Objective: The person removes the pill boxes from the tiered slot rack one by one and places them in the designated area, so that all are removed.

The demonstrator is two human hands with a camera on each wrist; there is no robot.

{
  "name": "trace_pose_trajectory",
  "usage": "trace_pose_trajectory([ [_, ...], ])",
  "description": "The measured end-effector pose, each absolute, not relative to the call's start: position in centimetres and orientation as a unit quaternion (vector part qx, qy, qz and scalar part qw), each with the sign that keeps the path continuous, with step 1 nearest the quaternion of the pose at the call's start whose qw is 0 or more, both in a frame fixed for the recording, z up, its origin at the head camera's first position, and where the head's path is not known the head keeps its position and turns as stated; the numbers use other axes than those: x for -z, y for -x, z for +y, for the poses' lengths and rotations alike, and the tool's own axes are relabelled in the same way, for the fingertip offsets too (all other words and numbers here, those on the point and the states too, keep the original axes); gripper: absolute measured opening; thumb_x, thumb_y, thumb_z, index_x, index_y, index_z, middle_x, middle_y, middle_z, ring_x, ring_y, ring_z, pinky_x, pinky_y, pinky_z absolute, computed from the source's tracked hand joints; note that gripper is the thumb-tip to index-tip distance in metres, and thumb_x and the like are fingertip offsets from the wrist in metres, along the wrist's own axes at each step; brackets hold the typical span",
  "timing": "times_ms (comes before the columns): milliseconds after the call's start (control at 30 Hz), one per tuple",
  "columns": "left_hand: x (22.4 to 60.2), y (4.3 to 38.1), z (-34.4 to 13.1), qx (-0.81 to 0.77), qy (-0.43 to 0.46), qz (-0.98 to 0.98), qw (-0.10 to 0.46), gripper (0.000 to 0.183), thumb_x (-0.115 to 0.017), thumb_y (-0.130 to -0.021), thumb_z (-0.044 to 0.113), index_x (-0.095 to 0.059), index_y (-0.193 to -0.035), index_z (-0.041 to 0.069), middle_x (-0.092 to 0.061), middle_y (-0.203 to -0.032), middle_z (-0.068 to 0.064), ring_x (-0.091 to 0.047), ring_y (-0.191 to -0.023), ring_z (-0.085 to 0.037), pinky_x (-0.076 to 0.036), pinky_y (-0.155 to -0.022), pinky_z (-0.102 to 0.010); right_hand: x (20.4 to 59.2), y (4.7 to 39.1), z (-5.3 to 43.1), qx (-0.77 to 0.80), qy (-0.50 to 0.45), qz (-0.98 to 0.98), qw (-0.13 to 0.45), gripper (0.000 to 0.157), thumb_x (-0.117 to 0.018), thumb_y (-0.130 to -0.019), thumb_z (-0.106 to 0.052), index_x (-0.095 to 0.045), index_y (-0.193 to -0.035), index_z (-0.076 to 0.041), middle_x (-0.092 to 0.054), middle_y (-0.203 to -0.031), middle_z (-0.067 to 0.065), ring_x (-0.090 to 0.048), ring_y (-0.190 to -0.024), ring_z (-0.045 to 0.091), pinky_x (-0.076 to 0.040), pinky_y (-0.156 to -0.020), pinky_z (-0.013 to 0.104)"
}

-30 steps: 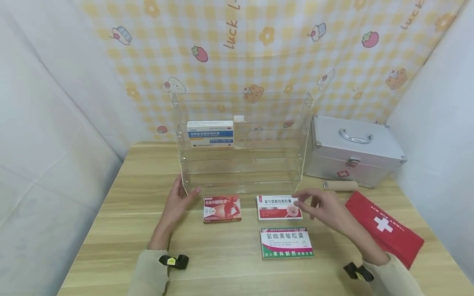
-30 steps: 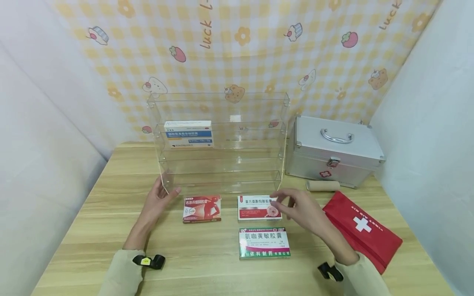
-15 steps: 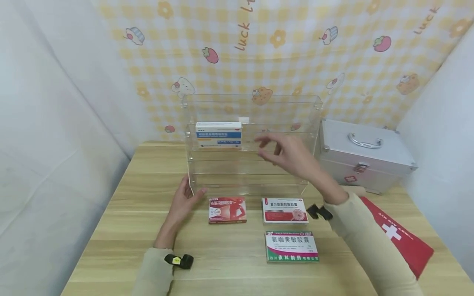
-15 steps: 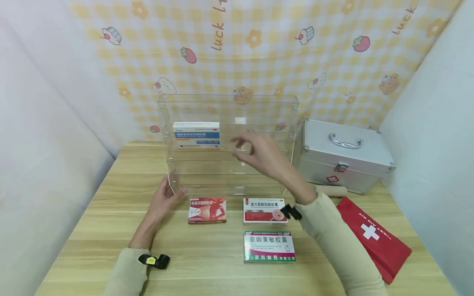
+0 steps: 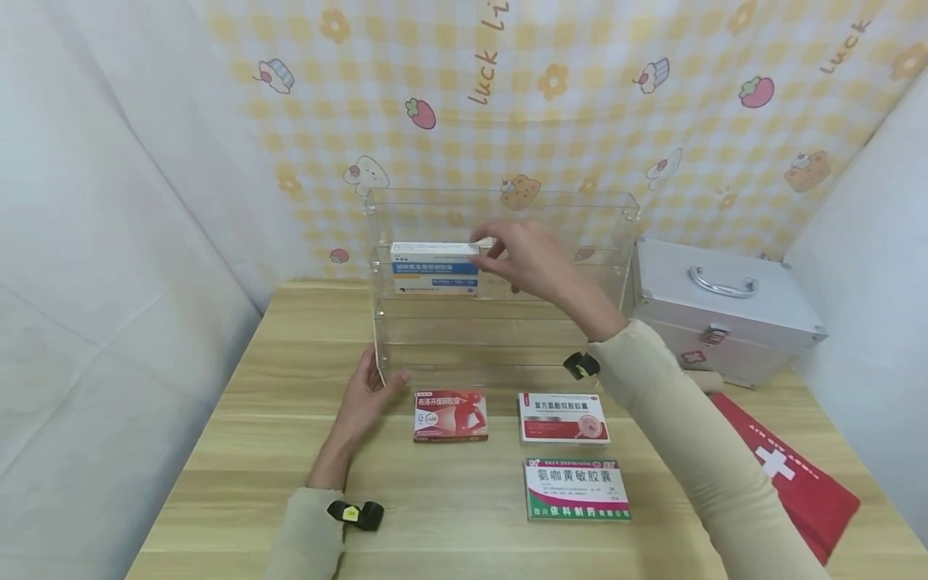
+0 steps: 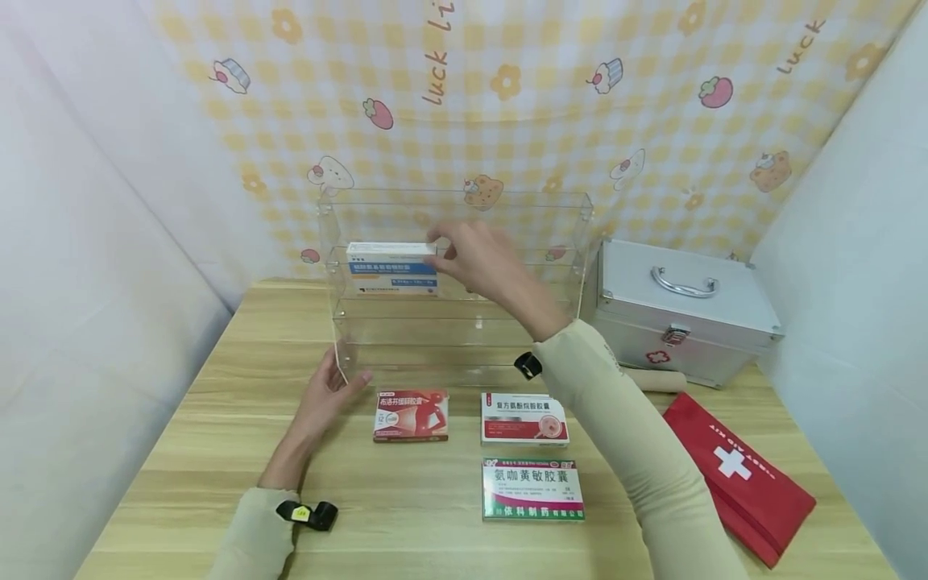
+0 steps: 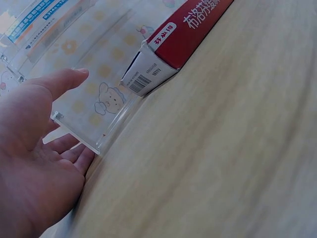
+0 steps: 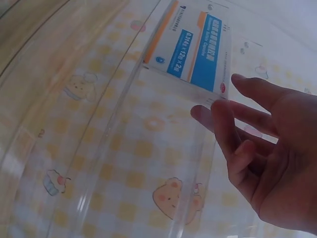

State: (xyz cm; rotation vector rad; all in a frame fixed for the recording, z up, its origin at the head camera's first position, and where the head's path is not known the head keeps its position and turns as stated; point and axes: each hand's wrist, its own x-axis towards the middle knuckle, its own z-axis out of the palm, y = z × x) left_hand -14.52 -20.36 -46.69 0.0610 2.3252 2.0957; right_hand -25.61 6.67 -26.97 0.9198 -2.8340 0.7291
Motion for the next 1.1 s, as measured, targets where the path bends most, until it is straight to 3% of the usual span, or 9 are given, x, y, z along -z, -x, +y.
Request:
trace_pose_trajectory([
  [233,46.65,14.5,-20.39,-0.656,-0.017,0.754,0.003,0.082,-0.07,-0.093,0.021,-0.019,-0.156,0.01,-0.019,-0.159,-0.017,-0.02,-0.145,-0.03,-0.02,-0.118,-0.041,27.67,25.93,6.42,-0.315,-0.279,-0.907,-0.013,0.032,-0.067,-0.095,-0.031,-0.063,-0.124,-0.019,-0.072,-0.106,0.012,-0.062,-0.043,0.018,-0.056,-0.045,0.034],
  [433,46.44,14.34,-20.39,-0.648,-0.014,0.761,0.001,0.083,-0.071,-0.092,0.022,-0.02,-0.156,0.01,-0.019,-0.159,-0.017,-0.02,-0.145,-0.03,-0.02,-0.118,-0.041,27.77,26.31,6.51,-0.362,-0.265,-0.893,-0.034,0.026,-0.067,-0.095,-0.028,-0.064,-0.119,-0.02,-0.072,-0.105,0.009,-0.065,-0.048,0.027,-0.05,-0.036,0.039],
  [1100,46.36,14.4,-20.3,-0.646,-0.009,0.763,0.006,0.083,-0.071,-0.092,0.023,-0.019,-0.157,0.013,-0.02,-0.159,-0.016,-0.022,-0.144,-0.03,-0.021,-0.117,-0.041,27.03,26.23,6.35,-0.345,-0.262,-0.901,-0.035,0.027,-0.066,-0.096,-0.02,-0.065,-0.122,-0.013,-0.074,-0.097,0.008,-0.065,-0.048,0.018,-0.053,-0.039,0.039],
])
